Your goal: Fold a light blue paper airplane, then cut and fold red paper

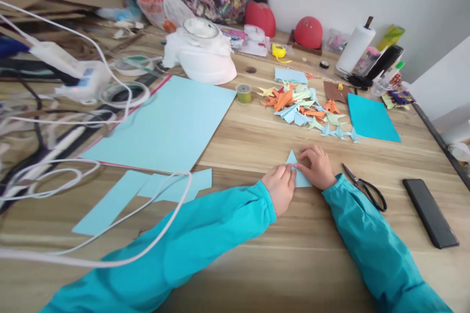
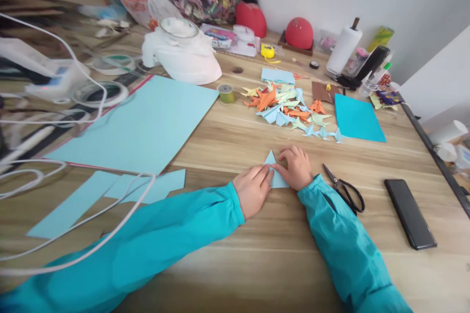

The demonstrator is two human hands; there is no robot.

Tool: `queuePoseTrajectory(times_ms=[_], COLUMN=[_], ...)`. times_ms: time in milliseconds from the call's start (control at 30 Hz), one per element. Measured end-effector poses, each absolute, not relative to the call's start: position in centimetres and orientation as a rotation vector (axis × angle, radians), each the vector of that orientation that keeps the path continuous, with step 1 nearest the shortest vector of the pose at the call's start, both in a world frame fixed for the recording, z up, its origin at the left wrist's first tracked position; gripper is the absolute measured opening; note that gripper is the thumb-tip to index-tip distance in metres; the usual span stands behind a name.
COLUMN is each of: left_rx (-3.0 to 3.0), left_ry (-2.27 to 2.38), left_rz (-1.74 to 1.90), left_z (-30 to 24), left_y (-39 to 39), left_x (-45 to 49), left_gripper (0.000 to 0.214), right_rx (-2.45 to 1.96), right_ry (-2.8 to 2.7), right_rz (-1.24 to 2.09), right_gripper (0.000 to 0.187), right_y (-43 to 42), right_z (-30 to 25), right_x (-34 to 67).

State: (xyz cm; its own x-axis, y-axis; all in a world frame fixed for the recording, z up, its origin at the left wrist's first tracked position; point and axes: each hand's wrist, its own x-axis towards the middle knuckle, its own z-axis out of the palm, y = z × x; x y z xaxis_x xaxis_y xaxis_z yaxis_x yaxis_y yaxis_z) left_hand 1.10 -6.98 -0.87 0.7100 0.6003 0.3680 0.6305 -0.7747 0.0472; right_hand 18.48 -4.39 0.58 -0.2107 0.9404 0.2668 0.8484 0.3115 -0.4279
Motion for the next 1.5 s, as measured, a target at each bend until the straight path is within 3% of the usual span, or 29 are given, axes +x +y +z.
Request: queuePoseTrajectory(times_ms=[233,467,600,733,900,1500], left_rx=[-2.865,-3.114,-3.152,-2.882,-2.863,-2.782], left_ry=[-1.015,-0.937,-1.189,-1.703,-1.911,-2.004], left_rz=[-0.663,-0.904,-0.986,-0.823,-0.785,-0.738], left_z=[-2.8,-1.3,-1.0,-0.7,-0.6,-0.8], left_y=[-6.8,-4.3,-3.1,-2.8,-2.9,-3.3], left_x=[0.8,-0.4,-0.7,-0.3,0.6,1.3], left_gripper=[0.038,0.035,0.030,0.030,0.016,0.013], right_rx=[-1.562,-1.681,-1.795,-1.848,-1.864,-1.809], right_ry=[-2.078,-2.034,-1.947,-1.887,-1.853,-1.860], right_rz=[0.209,0.096,0.014,0.014,0.029,0.119], right_gripper=[0.018,0.010,0.010,0.010,0.012,0.009], right_y=[-4.4,-5.7,-6.3,-6.5,-6.5,-6.6], right_z=[-0.4,-0.8,-1.1,-1.4,-1.5,-1.4], right_x=[18.5,17.4,16.5,16.0,15.9,15.9])
